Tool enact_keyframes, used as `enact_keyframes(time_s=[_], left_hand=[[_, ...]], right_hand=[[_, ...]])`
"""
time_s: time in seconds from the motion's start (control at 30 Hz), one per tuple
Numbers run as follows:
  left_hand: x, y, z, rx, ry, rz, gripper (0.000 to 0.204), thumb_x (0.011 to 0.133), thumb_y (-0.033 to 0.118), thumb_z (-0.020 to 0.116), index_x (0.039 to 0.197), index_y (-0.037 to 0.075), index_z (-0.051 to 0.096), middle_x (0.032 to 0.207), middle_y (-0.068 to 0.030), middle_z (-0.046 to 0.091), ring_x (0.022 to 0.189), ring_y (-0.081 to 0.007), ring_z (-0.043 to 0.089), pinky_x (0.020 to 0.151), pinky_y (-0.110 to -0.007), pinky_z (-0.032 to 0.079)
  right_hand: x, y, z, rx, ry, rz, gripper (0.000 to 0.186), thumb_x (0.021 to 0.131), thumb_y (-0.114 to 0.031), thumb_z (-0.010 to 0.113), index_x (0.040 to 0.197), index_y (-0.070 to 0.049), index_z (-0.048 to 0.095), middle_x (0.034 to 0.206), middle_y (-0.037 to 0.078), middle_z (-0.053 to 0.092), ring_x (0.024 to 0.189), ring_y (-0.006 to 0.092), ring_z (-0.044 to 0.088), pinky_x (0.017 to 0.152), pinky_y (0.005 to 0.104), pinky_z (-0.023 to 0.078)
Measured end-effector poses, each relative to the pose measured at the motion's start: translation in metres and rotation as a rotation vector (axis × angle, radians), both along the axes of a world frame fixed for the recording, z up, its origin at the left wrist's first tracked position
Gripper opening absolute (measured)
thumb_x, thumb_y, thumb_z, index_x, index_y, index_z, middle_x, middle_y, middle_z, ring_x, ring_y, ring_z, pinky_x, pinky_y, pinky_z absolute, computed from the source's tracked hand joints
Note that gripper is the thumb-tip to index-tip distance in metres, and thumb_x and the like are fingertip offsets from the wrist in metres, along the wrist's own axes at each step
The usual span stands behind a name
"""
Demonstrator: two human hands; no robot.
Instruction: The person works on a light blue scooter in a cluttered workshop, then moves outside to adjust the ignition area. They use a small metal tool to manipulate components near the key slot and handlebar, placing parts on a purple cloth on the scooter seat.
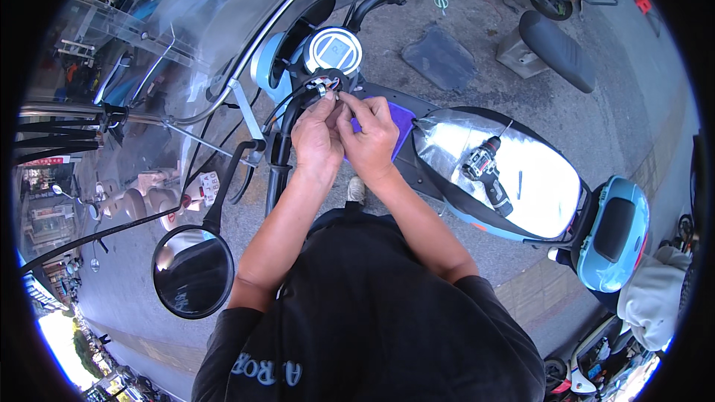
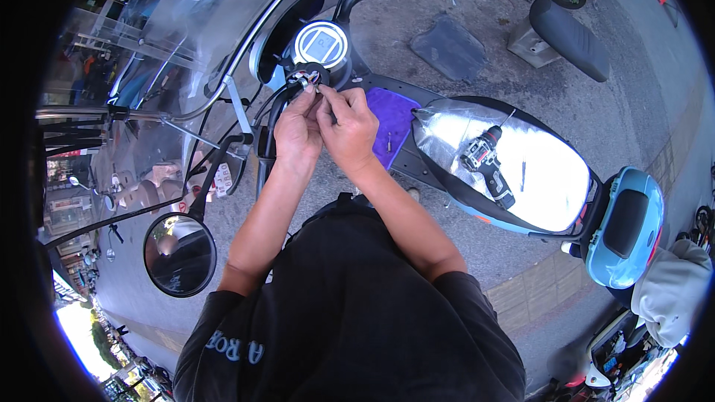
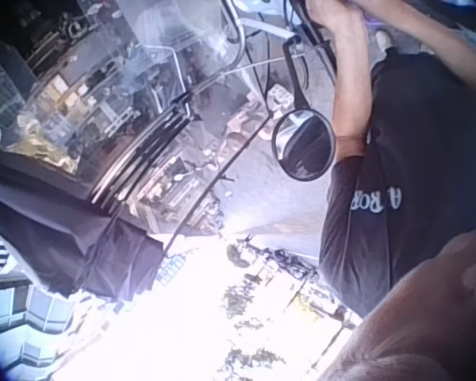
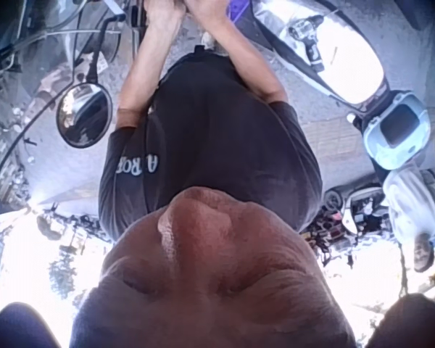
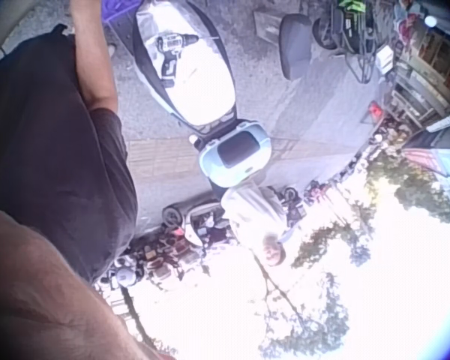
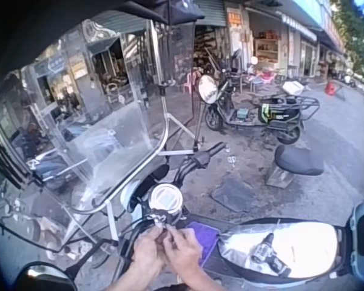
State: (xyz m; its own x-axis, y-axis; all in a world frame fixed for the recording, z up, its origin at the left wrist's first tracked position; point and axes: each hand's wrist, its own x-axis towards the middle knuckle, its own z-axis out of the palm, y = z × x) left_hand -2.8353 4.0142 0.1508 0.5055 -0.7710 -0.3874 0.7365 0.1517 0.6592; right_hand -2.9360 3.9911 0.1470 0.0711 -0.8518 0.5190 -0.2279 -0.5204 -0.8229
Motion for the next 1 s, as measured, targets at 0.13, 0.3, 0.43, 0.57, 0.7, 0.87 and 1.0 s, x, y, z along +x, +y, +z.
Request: enact_keyframes(time_s=[0.13, 0.3, 0.43, 0.57, 0.7, 0.87, 1.0], left_hand=[[0.000, 0.000, 0.000, -0.012, 0.013, 0.031, 0.014, 0.104, 0.007, 0.064, 0.113, -0.004, 0.067, 0.106, -0.0144, 0.073, 0.097, -0.0215, 0.073, 0.085, -0.032, 0.060], [-0.006, -0.001, 0.012, 0.095, -0.027, 0.024, 0.017, 0.106, 0.011, 0.062, 0.114, -0.003, 0.066, 0.108, -0.0176, 0.072, 0.102, -0.0260, 0.072, 0.093, -0.035, 0.059], [-0.009, 0.003, 0.016, 0.068, 0.028, -0.002, 0.015, 0.105, 0.009, 0.063, 0.110, -0.004, 0.066, 0.105, -0.0173, 0.073, 0.096, -0.0257, 0.073, 0.086, -0.037, 0.061], [-0.007, 0.001, 0.007, 0.038, 0.043, 0.027, 0.014, 0.105, 0.008, 0.062, 0.112, -0.004, 0.067, 0.104, -0.0140, 0.071, 0.094, -0.0230, 0.073, 0.084, -0.035, 0.061], [-0.006, 0.000, 0.001, 0.039, 0.024, 0.022, 0.014, 0.105, 0.007, 0.062, 0.112, -0.003, 0.067, 0.102, -0.0110, 0.071, 0.093, -0.0192, 0.071, 0.083, -0.032, 0.059], [-0.006, -0.002, 0.002, 0.025, 0.001, 0.047, 0.012, 0.105, 0.007, 0.063, 0.110, -0.002, 0.068, 0.099, -0.0092, 0.070, 0.090, -0.0176, 0.069, 0.080, -0.030, 0.057], [-0.006, -0.002, 0.004, 0.067, -0.012, 0.052, 0.012, 0.104, 0.007, 0.064, 0.109, -0.003, 0.068, 0.096, -0.0083, 0.069, 0.089, -0.0180, 0.069, 0.078, -0.030, 0.057]], right_hand=[[0.002, -0.002, 0.000, 0.031, 0.035, 0.032, 0.031, 0.083, -0.007, 0.078, 0.113, -0.011, 0.081, 0.088, 0.010, 0.066, 0.073, 0.0235, 0.067, 0.066, 0.0360, 0.055], [-0.004, 0.007, -0.001, 0.068, -0.045, 0.107, 0.030, 0.084, -0.004, 0.079, 0.113, -0.009, 0.080, 0.086, 0.011, 0.066, 0.074, 0.0241, 0.066, 0.067, 0.0349, 0.054], [-0.008, 0.014, 0.001, 0.062, -0.123, 0.009, 0.030, 0.083, -0.001, 0.079, 0.112, -0.006, 0.080, 0.087, 0.012, 0.066, 0.075, 0.0245, 0.065, 0.068, 0.0349, 0.054], [-0.007, 0.005, 0.004, 0.049, -0.044, 0.016, 0.032, 0.081, -0.004, 0.078, 0.112, -0.006, 0.080, 0.089, 0.013, 0.065, 0.076, 0.0260, 0.066, 0.069, 0.0363, 0.056], [-0.005, 0.002, 0.005, 0.052, 0.032, 0.034, 0.034, 0.080, -0.008, 0.077, 0.114, -0.009, 0.080, 0.089, 0.012, 0.065, 0.077, 0.0275, 0.067, 0.068, 0.0380, 0.057], [0.001, 0.001, 0.007, 0.104, 0.114, 0.020, 0.031, 0.083, -0.010, 0.076, 0.114, -0.011, 0.080, 0.089, 0.012, 0.065, 0.077, 0.0286, 0.067, 0.067, 0.0393, 0.056], [-0.002, -0.003, 0.009, 0.161, 0.060, 0.081, 0.027, 0.086, -0.010, 0.074, 0.112, -0.008, 0.080, 0.086, 0.014, 0.065, 0.077, 0.0292, 0.067, 0.067, 0.0388, 0.054]])
